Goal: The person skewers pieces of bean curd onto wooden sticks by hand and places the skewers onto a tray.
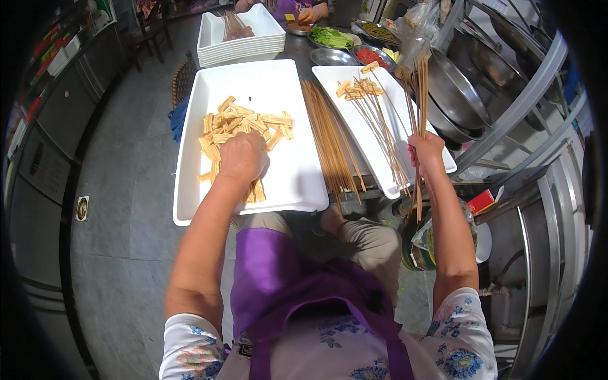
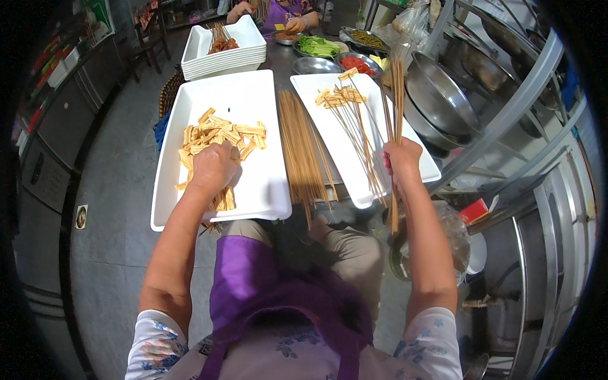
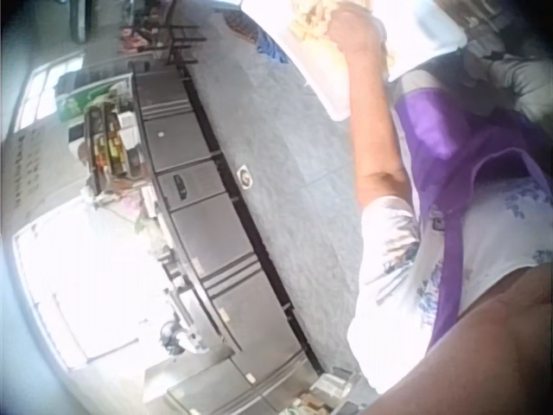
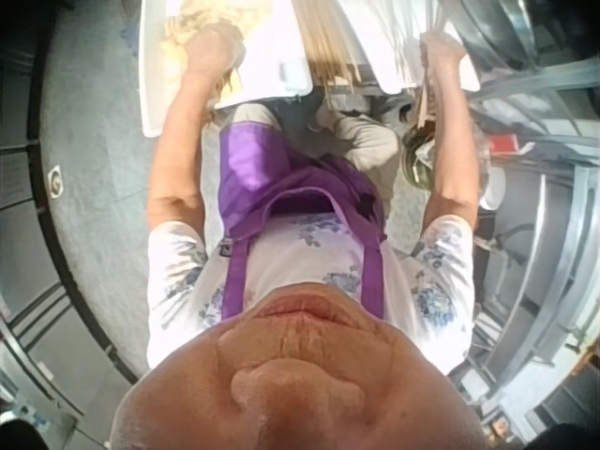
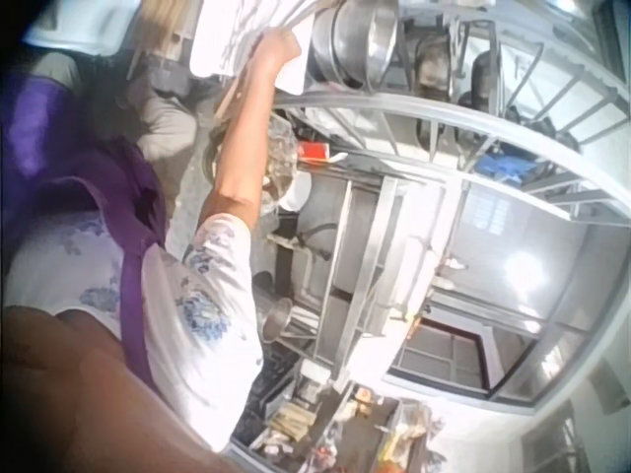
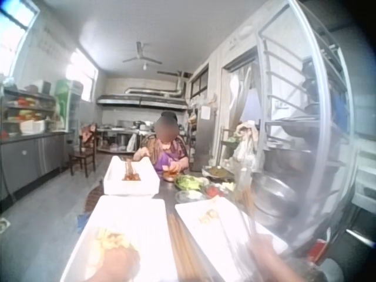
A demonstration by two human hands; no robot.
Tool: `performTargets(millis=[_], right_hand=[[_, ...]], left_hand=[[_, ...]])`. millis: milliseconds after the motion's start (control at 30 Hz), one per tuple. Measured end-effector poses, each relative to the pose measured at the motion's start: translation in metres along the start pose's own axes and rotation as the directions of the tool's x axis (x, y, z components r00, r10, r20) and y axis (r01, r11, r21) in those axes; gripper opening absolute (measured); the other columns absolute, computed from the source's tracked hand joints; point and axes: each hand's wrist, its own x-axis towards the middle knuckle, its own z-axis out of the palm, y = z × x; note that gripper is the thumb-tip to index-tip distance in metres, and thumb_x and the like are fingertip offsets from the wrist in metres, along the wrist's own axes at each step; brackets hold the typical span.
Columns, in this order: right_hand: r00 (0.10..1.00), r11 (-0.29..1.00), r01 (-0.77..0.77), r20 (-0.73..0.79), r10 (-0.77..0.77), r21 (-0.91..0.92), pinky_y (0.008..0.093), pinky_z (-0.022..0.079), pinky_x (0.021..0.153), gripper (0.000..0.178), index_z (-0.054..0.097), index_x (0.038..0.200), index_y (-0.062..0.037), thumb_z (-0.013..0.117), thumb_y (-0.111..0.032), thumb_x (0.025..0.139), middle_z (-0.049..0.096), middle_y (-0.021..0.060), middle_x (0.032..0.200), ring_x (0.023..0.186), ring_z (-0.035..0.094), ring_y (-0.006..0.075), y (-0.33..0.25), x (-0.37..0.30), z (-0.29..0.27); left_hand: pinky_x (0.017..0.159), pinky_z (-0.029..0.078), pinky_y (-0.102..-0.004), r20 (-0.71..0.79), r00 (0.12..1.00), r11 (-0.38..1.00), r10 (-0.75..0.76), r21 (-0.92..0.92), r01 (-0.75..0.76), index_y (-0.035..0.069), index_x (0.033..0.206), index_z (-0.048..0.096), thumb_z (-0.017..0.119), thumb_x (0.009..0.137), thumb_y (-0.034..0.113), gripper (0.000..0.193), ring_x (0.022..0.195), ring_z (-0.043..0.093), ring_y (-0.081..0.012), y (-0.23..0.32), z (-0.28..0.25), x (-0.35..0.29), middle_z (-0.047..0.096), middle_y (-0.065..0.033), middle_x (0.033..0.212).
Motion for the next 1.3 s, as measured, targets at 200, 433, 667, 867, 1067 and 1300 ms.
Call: performTargets(millis=[200, 433, 667, 867, 1067, 1300], right_hand=[[0.997, 0.999, -0.049, -0.057, 0.049, -0.013, 0.0273, 0.037, 0.036, 0.006, 0.052, 0.069, -0.0018, 0.055, -0.004, 0.073, 0.050, 0.0054, 0.055, 0.041, 0.047, 0.0146, 0.016, 0.027, 0.005], [0.949, 0.981, 0.195, -0.249, -0.193, -0.016, 0.0216, 0.036, 0.037, 0.008, 0.057, 0.074, -0.0034, 0.059, -0.011, 0.076, 0.051, 0.0011, 0.059, 0.043, 0.045, 0.0088, 0.002, -0.004, -0.033], [0.959, 0.913, 0.284, -0.107, -0.264, 0.291, 0.0187, 0.034, 0.035, 0.010, 0.053, 0.078, -0.0029, 0.057, -0.012, 0.080, 0.053, 0.0035, 0.062, 0.043, 0.045, 0.0070, -0.014, -0.080, -0.051], [0.959, 0.897, -0.069, 0.275, -0.061, 0.437, 0.0211, 0.039, 0.038, 0.015, 0.054, 0.088, 0.0027, 0.054, -0.007, 0.077, 0.057, 0.0083, 0.063, 0.045, 0.050, 0.0116, 0.023, -0.180, -0.013], [0.832, 0.902, -0.326, 0.539, 0.131, 0.283, 0.0242, 0.040, 0.041, 0.009, 0.052, 0.081, 0.0019, 0.052, -0.004, 0.075, 0.054, 0.0093, 0.061, 0.044, 0.049, 0.0129, 0.050, -0.216, 0.024], [0.769, 0.928, -0.341, 0.613, 0.183, 0.150, 0.0229, 0.037, 0.038, 0.004, 0.052, 0.076, 0.0010, 0.054, -0.003, 0.075, 0.053, 0.0081, 0.058, 0.041, 0.046, 0.0121, 0.052, -0.214, 0.036]], left_hand=[[0.071, 0.047, -0.0377, 0.096, 0.994, 0.999, 0.043, 0.011, -0.044, 0.004, 0.078, 0.065, 0.050, 0.071, 0.013, 0.019, 0.078, 0.060, -0.0325, 0.000, -0.004, 0.000, 0.060, -0.0207, 0.083], [0.070, 0.046, -0.0399, 0.064, 0.995, 0.996, 0.075, 0.034, -0.078, 0.007, 0.080, 0.064, 0.050, 0.073, 0.016, 0.018, 0.076, 0.058, -0.0348, 0.000, 0.003, 0.002, 0.056, -0.0222, 0.087], [0.065, 0.046, -0.0398, -0.234, 0.972, 0.950, -0.019, -0.306, -0.055, 0.000, 0.073, 0.060, 0.052, 0.070, 0.014, 0.016, 0.068, 0.056, -0.0362, -0.016, 0.000, -0.003, 0.055, -0.0245, 0.074], [0.042, 0.044, -0.0225, 0.364, 0.902, -0.161, -0.230, -0.929, 0.334, 0.002, 0.079, 0.049, 0.052, 0.076, 0.002, 0.004, 0.052, 0.052, -0.0136, 0.006, -0.036, -0.025, 0.055, -0.0099, 0.068], [0.048, 0.048, -0.0268, 0.458, 0.873, -0.415, -0.170, -0.837, 0.358, -0.003, 0.090, 0.047, 0.050, 0.076, -0.001, 0.014, 0.056, 0.054, -0.0189, 0.013, -0.019, -0.050, 0.055, -0.0154, 0.076], [0.051, 0.050, -0.0294, 0.411, 0.874, -0.353, -0.260, -0.883, 0.310, -0.004, 0.088, 0.046, 0.048, 0.069, -0.009, 0.019, 0.055, 0.056, -0.0213, 0.022, -0.019, -0.063, 0.055, -0.0154, 0.073]])
